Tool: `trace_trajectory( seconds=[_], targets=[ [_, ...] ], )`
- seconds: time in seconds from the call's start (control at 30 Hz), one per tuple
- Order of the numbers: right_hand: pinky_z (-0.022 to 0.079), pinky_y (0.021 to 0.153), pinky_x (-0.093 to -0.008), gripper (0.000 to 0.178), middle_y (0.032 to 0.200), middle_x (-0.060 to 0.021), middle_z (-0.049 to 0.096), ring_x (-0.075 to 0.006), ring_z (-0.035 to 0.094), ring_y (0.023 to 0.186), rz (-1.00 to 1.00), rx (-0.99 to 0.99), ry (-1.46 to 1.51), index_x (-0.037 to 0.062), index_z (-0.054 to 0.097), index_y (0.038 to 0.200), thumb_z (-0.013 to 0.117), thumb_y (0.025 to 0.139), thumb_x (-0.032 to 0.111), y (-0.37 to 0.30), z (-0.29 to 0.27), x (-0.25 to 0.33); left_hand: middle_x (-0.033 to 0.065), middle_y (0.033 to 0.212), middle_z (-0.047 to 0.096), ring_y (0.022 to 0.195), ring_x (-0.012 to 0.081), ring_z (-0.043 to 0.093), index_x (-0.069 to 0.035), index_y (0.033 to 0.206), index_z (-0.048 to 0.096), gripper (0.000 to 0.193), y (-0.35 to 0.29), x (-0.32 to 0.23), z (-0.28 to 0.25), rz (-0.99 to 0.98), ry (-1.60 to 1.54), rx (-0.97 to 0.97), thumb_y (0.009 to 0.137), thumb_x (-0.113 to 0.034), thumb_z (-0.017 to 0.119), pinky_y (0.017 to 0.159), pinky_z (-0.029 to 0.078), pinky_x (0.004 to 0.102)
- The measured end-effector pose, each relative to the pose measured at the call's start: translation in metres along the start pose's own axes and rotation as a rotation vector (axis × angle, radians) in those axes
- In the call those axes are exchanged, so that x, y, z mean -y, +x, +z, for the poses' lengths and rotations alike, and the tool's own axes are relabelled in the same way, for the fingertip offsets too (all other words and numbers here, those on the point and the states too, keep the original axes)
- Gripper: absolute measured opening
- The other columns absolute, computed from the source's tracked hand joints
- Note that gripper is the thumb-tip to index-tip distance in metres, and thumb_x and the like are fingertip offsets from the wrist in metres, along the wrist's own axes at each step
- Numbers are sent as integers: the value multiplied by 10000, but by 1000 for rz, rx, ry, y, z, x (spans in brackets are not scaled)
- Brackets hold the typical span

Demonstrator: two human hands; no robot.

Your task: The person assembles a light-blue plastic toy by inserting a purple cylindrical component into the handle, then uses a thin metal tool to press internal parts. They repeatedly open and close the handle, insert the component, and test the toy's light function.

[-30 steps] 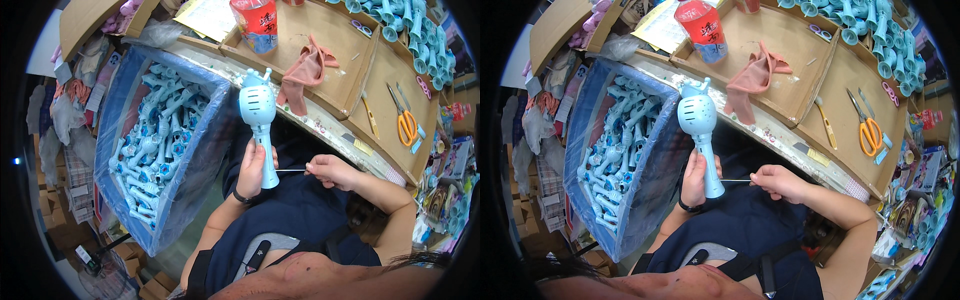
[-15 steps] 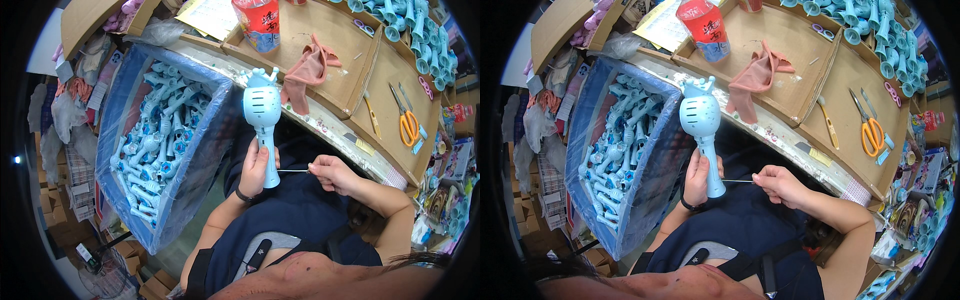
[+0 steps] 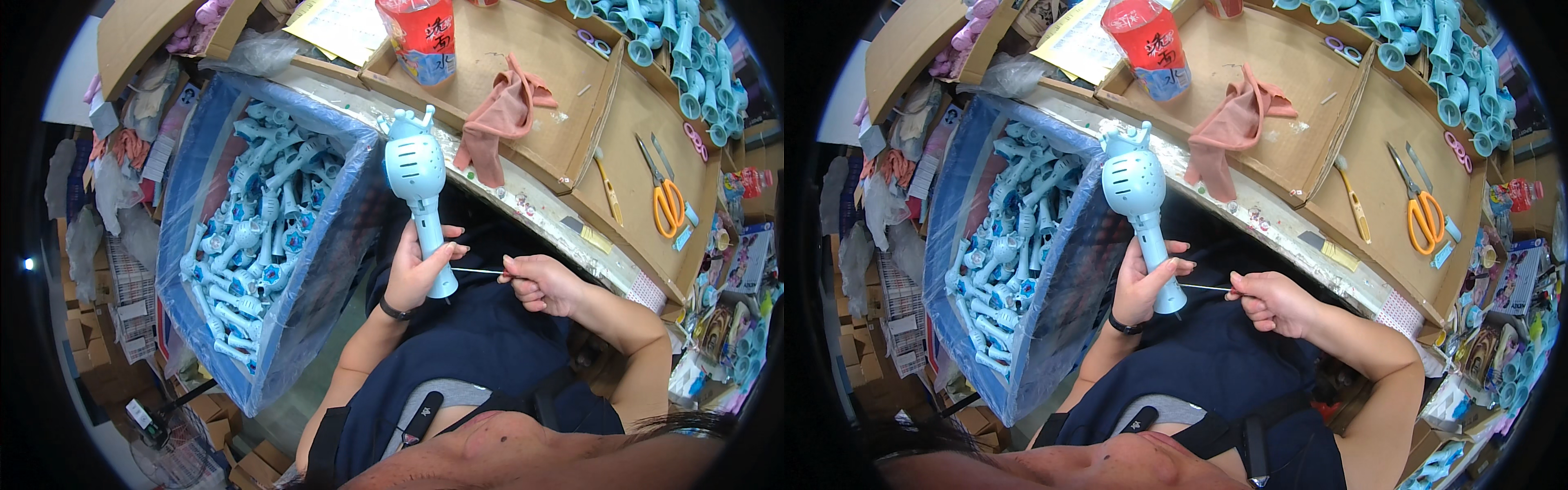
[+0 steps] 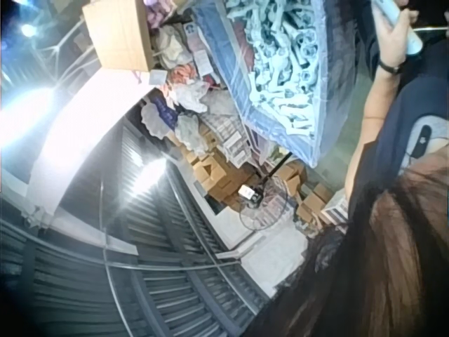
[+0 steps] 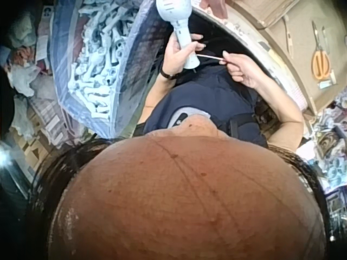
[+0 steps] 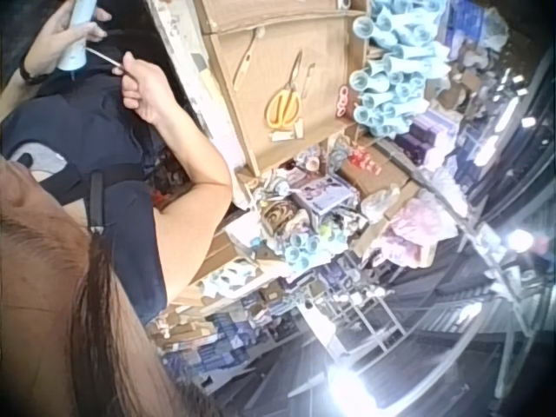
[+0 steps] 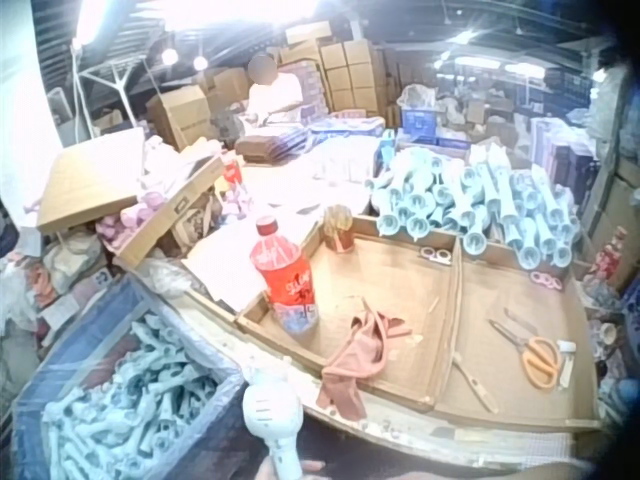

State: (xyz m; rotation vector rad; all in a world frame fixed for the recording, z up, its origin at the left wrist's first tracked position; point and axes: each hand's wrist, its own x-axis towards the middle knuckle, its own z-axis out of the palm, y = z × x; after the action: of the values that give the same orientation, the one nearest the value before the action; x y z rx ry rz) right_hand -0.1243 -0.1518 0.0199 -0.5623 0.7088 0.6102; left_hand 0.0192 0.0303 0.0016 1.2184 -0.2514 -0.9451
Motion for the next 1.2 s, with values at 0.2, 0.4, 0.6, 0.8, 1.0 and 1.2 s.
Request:
trace_trajectory(
  seconds=[0.2,0.4,0.6,0.8,1.0,1.2],
  targets=[
    [339,442,-209,234,626,33,484,-56,434,511,-505,-186,-670,41,529,944,624,885,247,-2,6,-4,115,1002,571,803,139,593,-17,1220,353,394,1,-3,-3,8,-129,76,884,-58,554,734,499,285],
    [438,492,-286,170,676,-57,574,-178,567,582,-1431,-404,-1648,46,619,842,724,767,157,-3,-3,5,99,942,548,757,135,558,-43,1150,381,397,-1,-3,-2,58,-209,69,992,-400,313,701,480,269],
    [447,519,-312,164,667,-68,569,-200,564,591,-1253,-299,-1345,46,613,847,707,785,165,7,-6,-7,86,923,544,745,126,550,-42,1222,362,402,-3,-1,1,75,-206,27,995,-373,336,698,477,267],
    [385,493,-239,211,632,20,504,-83,458,542,-607,-209,-682,38,578,867,631,882,242,5,-10,-12,76,906,534,735,120,539,-33,1271,335,439,-6,2,4,39,-164,22,994,-373,341,700,474,264],
    [250,446,-168,287,618,80,394,-17,321,532,-168,-68,-304,76,599,875,553,928,354,7,-9,-5,89,898,532,730,126,542,-36,1295,283,475,-5,2,4,129,-70,100,971,-351,428,692,487,278],
    [280,470,-165,296,672,66,435,-9,355,584,-284,0,-535,93,592,872,502,950,365,-7,-9,-8,117,881,540,692,203,592,-59,1275,323,482,8,-15,-15,269,-333,147,946,-375,479,658,531,347]
  ],
)
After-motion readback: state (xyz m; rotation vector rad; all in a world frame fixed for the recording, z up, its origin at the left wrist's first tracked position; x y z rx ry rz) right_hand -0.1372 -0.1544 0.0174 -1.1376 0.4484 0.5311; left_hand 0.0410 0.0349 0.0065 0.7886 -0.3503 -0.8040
